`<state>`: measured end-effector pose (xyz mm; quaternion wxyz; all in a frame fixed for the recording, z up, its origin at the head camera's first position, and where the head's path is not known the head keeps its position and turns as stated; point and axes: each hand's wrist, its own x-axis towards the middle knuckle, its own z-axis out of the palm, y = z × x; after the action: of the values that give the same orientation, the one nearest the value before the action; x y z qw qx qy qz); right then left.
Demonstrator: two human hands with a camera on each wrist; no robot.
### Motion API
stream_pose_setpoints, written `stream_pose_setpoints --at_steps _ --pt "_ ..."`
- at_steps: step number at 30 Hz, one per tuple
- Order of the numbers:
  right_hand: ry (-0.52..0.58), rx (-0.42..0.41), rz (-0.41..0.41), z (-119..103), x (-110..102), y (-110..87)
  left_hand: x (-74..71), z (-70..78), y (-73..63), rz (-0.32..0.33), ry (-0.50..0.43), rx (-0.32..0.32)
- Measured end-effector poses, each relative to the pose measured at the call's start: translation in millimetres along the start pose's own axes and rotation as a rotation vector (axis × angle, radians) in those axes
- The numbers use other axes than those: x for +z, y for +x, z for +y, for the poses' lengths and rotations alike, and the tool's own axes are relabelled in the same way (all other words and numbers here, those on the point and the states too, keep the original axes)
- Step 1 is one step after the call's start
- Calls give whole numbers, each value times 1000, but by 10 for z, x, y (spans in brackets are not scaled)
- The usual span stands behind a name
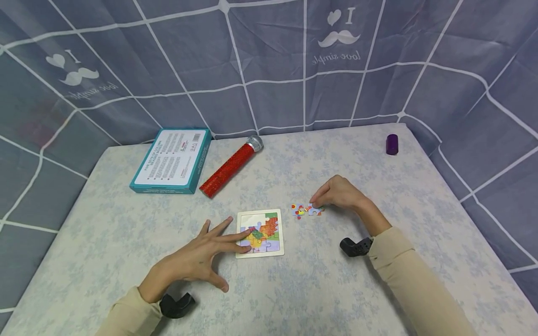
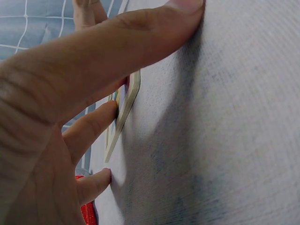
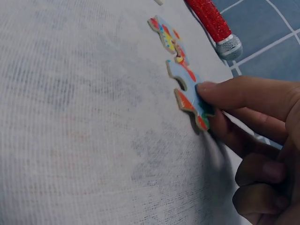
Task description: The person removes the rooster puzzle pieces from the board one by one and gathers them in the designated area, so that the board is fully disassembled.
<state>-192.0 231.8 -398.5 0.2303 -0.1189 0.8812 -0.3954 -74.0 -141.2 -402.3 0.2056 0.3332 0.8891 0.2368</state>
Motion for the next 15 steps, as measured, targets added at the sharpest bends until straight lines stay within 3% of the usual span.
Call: stream_pose_setpoints --at_steps 15 --pt "-25 -36 42 -14 34 15 7 -1 3 -2 -3 -12"
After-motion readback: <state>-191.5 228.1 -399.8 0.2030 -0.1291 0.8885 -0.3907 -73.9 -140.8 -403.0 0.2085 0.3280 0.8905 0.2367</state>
